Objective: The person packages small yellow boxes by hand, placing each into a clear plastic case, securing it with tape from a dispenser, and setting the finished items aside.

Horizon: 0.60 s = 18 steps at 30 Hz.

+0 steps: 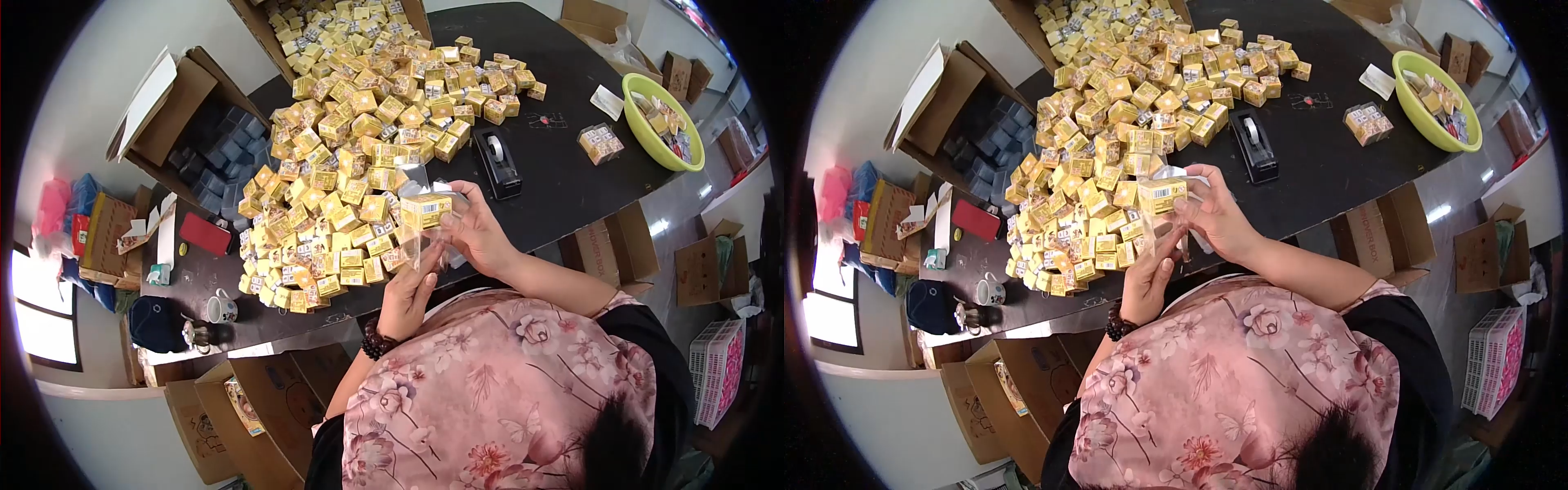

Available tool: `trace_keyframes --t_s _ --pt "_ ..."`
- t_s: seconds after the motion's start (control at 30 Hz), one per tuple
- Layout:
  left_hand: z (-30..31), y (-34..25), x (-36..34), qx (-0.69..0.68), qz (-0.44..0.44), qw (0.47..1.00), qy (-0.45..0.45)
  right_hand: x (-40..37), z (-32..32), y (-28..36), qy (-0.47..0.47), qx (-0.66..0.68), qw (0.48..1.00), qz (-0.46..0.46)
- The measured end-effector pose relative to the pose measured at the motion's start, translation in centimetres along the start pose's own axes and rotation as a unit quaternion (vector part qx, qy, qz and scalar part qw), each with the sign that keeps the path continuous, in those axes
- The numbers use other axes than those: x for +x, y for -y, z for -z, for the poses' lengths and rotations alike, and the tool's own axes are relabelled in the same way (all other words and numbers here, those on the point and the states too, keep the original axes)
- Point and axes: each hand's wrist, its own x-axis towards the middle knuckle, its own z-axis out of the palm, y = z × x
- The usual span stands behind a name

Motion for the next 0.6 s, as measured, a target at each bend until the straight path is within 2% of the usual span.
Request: trace_keyframes --t_s 0.03,0.07,0.13,0.17,0.23,0.27,0.3,0.37,0.43,0.5,0.6 --pt "0.0 0.1 -0.1 -0.046 0.032 0.998 0.035 0.2 0.3 0.1 0.000 -0.030 0.999 0.014" --pt "0.2 0.3 -0.7 -0.145 0.108 0.982 0.049 0.2 0.7 0.5 0.000 -0.030 0.999 0.015" --pt "1.7 1.0 -1.8 -0.033 0.104 0.994 0.005 0.4 1.5 1.3 0.033 -0.194 0.978 0.066" --pt "1.6 2.3 -2.1 0.005 0.036 0.996 -0.080 0.3 1.4 1.0 0.059 -0.207 0.971 0.108" --pt "0.9 0.2 0.5 0.007 -0.029 0.988 -0.152 -0.6 0.3 1.1 0.081 -0.240 0.964 0.086" --pt "0.3 0.4 0.7 -0.131 0.006 0.983 -0.126 -1.0 -0.3 1.3 0.106 -0.273 0.954 0.067" --pt "0.1 0.3 0.7 -0.130 0.007 0.983 -0.128 -1.1 -0.8 1.5 0.102 -0.259 0.959 0.045" --pt "0.0 -0.1 0.9 -0.304 0.070 0.944 -0.110 -0.8 -0.3 1.8 0.122 -0.274 0.953 0.035" --pt "0.6 0.9 0.8 -0.282 0.059 0.955 -0.075 -0.8 0.3 1.8 0.137 -0.290 0.947 0.025" --pt "0.9 1.3 0.8 -0.261 0.049 0.963 -0.037 -0.9 0.9 1.7 0.148 -0.291 0.944 -0.041" --pt "0.9 0.9 1.0 -0.215 0.024 0.976 -0.040 -0.2 1.7 1.7 0.174 -0.351 0.920 0.013"
